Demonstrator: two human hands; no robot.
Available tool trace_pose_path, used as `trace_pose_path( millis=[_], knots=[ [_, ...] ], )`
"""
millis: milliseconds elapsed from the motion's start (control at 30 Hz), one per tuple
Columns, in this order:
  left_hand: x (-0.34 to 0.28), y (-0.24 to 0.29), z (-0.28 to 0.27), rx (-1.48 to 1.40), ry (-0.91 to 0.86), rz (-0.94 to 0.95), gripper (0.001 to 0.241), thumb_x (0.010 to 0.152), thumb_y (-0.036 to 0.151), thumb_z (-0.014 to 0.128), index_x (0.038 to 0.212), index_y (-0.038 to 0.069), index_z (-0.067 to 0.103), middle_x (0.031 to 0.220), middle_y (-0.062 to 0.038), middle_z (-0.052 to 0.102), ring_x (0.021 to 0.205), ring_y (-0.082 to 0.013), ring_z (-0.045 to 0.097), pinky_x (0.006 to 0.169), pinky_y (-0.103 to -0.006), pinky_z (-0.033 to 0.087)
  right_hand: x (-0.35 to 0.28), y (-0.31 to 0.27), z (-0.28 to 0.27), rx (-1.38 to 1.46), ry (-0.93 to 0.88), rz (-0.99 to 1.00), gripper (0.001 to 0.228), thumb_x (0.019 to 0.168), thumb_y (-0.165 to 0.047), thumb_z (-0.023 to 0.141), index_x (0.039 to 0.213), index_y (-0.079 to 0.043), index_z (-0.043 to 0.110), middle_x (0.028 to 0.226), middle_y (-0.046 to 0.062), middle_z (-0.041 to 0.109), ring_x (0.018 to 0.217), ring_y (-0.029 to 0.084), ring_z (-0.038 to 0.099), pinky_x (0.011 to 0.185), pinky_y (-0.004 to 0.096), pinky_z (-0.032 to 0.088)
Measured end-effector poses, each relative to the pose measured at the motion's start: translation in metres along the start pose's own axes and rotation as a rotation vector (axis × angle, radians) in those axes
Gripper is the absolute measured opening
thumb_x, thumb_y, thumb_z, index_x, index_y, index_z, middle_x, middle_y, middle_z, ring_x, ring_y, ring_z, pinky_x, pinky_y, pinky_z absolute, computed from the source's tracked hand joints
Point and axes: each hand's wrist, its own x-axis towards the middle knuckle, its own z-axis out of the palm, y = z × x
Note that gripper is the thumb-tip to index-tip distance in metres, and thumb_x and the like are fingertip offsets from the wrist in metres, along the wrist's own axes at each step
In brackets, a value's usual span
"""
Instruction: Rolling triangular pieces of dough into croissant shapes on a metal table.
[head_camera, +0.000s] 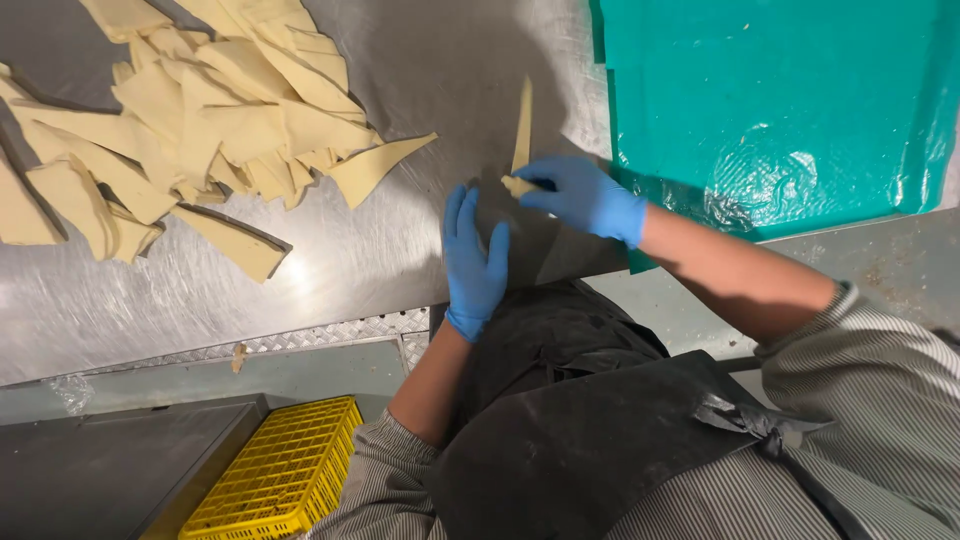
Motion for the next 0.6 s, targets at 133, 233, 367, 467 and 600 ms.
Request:
trace_pose_path(
  millis=[133,233,367,467,600],
  knots=[
    [0.023,0.014,-0.012,-0.397,-0.121,-0.18,0.054,0.101,0.018,0.065,0.147,-0.004,0.048,0.146,-0.025,0.052,0.14,-0.031,0.048,0.117,-0.0416,0.039,-0.032,-0.028,-0.031,0.856,-0.161,0.167,0.04,0.095,-0.013,0.069,0.131,0.003,0.066,0.108,0.013,0.074,0.091,0.013,0.067,0.081,0.026,0.053],
    [0.025,0.022,-0.033,-0.659,-0.38,-0.354,0.041,0.099,0.023,0.068,0.131,-0.003,0.062,0.119,-0.012,0.069,0.112,-0.0165,0.06,0.097,-0.0321,0.047,-0.05,-0.029,-0.04,1.16,-0.179,0.207,0.04,0.093,-0.007,0.067,0.131,0.008,0.063,0.108,0.014,0.073,0.09,0.014,0.068,0.079,0.027,0.054],
    [0.029,0.053,-0.07,-0.766,-0.52,-0.491,0.027,0.093,0.02,0.075,0.11,-0.001,0.074,0.088,0.0,0.068,0.08,-0.0069,0.056,0.071,-0.0237,0.047,-0.074,-0.04,-0.056,1.413,-0.144,0.338,0.041,0.092,-0.003,0.064,0.132,0.01,0.061,0.108,0.016,0.071,0.089,0.018,0.069,0.076,0.028,0.055],
    [0.032,0.073,-0.083,-0.718,-0.514,-0.441,0.024,0.094,0.019,0.075,0.109,0.0,0.075,0.088,0.001,0.067,0.08,-0.0057,0.054,0.072,-0.0228,0.046,-0.091,-0.061,-0.07,1.428,-0.165,0.288,0.045,0.089,-0.001,0.061,0.132,0.01,0.06,0.109,0.017,0.071,0.091,0.018,0.07,0.078,0.029,0.058],
    [0.036,0.094,-0.097,-0.724,-0.565,-0.41,0.025,0.094,0.019,0.074,0.109,0.0,0.073,0.09,0.0,0.069,0.082,-0.0054,0.058,0.073,-0.023,0.049,-0.105,-0.052,-0.068,1.415,-0.178,0.213,0.048,0.086,0.001,0.063,0.132,0.01,0.057,0.11,0.017,0.071,0.091,0.019,0.071,0.079,0.031,0.06]
  ],
)
